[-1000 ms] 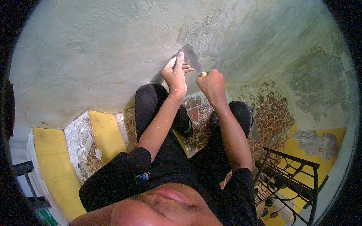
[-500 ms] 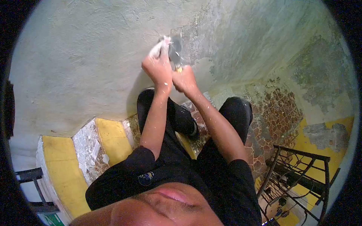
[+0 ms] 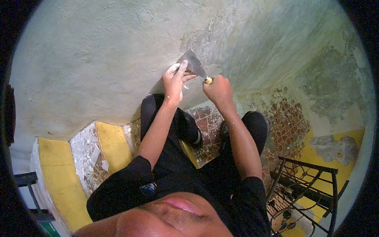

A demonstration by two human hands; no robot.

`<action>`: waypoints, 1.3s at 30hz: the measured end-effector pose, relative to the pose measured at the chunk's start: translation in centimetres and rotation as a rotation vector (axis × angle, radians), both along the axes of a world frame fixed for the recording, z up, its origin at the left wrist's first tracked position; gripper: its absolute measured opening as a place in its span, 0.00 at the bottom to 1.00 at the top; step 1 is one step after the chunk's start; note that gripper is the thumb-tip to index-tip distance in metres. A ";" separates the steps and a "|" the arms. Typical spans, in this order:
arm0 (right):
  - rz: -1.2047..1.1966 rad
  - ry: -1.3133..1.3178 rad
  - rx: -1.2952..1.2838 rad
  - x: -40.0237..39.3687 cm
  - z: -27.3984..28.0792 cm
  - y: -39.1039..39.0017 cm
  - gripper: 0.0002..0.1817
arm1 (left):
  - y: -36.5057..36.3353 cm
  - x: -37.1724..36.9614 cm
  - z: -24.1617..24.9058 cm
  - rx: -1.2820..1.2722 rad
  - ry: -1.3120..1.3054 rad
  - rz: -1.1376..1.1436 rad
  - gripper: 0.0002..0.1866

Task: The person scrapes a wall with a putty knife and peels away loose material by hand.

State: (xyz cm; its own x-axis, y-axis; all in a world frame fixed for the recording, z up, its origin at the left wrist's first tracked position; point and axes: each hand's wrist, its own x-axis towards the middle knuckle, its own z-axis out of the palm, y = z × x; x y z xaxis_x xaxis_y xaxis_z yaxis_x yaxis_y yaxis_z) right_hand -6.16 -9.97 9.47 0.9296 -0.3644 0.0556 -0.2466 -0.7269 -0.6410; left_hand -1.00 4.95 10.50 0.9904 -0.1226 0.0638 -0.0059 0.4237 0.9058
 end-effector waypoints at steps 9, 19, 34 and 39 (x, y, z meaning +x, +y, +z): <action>0.019 -0.004 0.020 -0.4 0.4 0.2 0.15 | -0.8 0.1 -1.4 -0.142 0.095 0.047 0.14; -0.060 0.112 0.157 -0.2 0.5 2.2 0.17 | -0.2 0.2 -0.1 -0.058 0.047 0.115 0.16; 0.077 -0.122 0.908 3.0 4.5 7.2 0.16 | -1.1 0.4 10.0 0.344 -0.426 0.520 0.16; 0.089 -0.144 0.980 3.7 2.4 5.6 0.16 | -1.9 1.2 8.1 0.477 -0.490 0.471 0.17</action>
State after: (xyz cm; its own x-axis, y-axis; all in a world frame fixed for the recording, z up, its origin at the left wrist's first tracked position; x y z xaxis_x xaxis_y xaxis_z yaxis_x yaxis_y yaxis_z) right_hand -2.50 -4.36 11.86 0.9639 -0.2389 -0.1180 -0.0892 0.1282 -0.9877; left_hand 0.19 3.09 18.61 0.8183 0.1752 0.5474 -0.5271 -0.1508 0.8363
